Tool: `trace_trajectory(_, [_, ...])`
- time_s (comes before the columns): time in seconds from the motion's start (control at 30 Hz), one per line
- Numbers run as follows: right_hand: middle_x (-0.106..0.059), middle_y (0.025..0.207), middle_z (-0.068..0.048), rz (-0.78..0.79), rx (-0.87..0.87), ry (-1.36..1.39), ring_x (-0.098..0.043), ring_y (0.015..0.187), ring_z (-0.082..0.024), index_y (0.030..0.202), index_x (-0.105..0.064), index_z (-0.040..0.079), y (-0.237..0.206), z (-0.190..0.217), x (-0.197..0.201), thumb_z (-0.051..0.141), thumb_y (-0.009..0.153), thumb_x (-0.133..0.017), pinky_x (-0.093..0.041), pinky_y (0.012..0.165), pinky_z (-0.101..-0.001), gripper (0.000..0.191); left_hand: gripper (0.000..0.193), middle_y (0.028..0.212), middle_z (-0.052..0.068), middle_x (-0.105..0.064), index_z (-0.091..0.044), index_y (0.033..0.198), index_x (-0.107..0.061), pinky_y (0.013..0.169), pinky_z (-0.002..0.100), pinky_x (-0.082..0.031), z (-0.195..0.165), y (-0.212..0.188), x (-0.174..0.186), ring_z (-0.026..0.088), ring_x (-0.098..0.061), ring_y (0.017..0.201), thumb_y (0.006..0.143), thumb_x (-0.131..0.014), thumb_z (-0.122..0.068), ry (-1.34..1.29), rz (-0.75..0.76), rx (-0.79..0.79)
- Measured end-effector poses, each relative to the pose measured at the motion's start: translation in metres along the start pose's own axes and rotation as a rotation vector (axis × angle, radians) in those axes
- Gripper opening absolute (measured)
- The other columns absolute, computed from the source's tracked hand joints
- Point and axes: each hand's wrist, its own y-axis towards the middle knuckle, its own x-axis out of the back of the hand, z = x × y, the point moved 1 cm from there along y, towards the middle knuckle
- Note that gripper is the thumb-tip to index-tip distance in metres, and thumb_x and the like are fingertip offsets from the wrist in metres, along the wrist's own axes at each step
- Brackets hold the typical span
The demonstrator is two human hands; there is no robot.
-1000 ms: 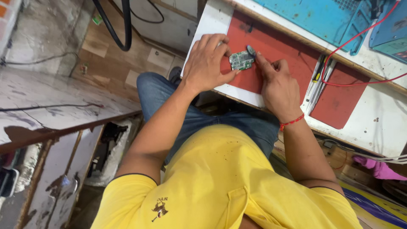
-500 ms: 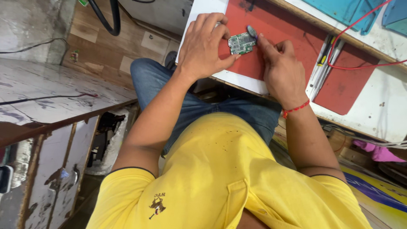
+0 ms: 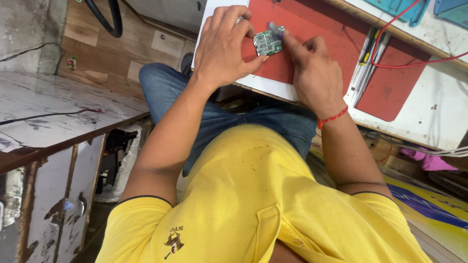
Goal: The person uses a hot air gun to blow air onto a small circuit board, then scrapes the board's surface with a small purple tool. The person repeatedly scrapes different areas of the board while holding it steady on a red mat.
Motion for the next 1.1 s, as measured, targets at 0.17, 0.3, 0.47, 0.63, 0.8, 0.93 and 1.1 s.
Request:
trace_trajectory(0.17, [-0.063,0.108,-0.015,0.034,0.106,0.057,-0.068,0.075,-0.038,0.144,-0.065,0.021,-0.001,-0.001,-0.002,0.005,0.098,-0.059,-0.054,0.063,-0.0491,0.049,0.046,0.13,0.007,-0.055,-0.009,0.103,-0.065,0.1,0.046,-0.044,0.001,-0.001,0.0,0.03,-0.051,0.122,0.078,-0.093,-0.036,0.016,-0.014,-0.01])
trace_trajectory(0.3, [-0.063,0.105,-0.014,-0.016,-0.001,0.036,-0.067,0.074,-0.038,0.146,-0.065,0.021,0.003,-0.002,-0.006,0.007,0.103,-0.059,-0.054,0.063,-0.0493,0.046,0.048,0.13,0.007,-0.054,-0.009,0.107,-0.065,0.1,0.046,-0.044,0.002,-0.001,-0.001,0.03,-0.051,0.122,0.082,-0.094,-0.037,0.006,-0.02,-0.01])
trace_trajectory(0.47, [-0.063,0.104,-0.014,0.045,0.054,0.037,-0.067,0.074,-0.037,0.145,-0.065,0.021,-0.001,0.001,-0.005,0.007,0.099,-0.058,-0.054,0.063,-0.0491,0.048,0.048,0.13,0.007,-0.055,-0.009,0.108,-0.065,0.1,0.045,-0.044,0.003,-0.002,-0.002,0.03,-0.051,0.121,0.08,-0.094,-0.036,0.014,-0.02,-0.034])
trace_trajectory(0.63, [-0.063,0.105,-0.015,0.106,0.096,-0.002,-0.067,0.074,-0.037,0.145,-0.065,0.021,-0.011,0.005,0.008,0.007,0.1,-0.058,-0.054,0.061,-0.0483,0.047,0.057,0.128,0.008,-0.055,-0.008,0.115,-0.061,0.1,0.045,-0.044,0.005,-0.002,-0.001,0.031,-0.052,0.122,0.08,-0.096,-0.037,-0.027,-0.044,-0.018])
trace_trajectory(0.8, [-0.063,0.11,-0.016,0.033,0.141,-0.051,-0.066,0.071,-0.036,0.147,-0.065,0.02,0.01,0.014,-0.007,0.005,0.099,-0.056,-0.055,0.06,-0.0465,0.051,0.057,0.118,0.006,-0.058,-0.009,0.114,-0.063,0.096,0.046,-0.044,0.006,0.003,-0.002,0.032,-0.053,0.116,0.076,-0.097,-0.035,-0.044,0.05,0.108])
trace_trajectory(0.93, [-0.062,0.11,-0.015,0.048,0.139,-0.048,-0.067,0.07,-0.035,0.145,-0.066,0.021,0.005,0.012,-0.006,0.006,0.098,-0.056,-0.055,0.058,-0.0456,0.05,0.059,0.121,0.008,-0.056,-0.008,0.114,-0.061,0.098,0.045,-0.044,0.004,0.001,-0.002,0.032,-0.053,0.118,0.076,-0.097,-0.034,-0.06,-0.028,0.025])
trace_trajectory(1.1, [-0.062,0.108,-0.013,0.089,0.107,-0.033,-0.067,0.072,-0.035,0.146,-0.065,0.022,-0.004,0.011,-0.006,0.007,0.1,-0.056,-0.054,0.057,-0.0463,0.049,0.055,0.115,0.009,-0.057,-0.01,0.111,-0.064,0.096,0.046,-0.045,0.006,-0.002,-0.004,0.034,-0.053,0.111,0.08,-0.098,-0.04,0.007,-0.019,0.033])
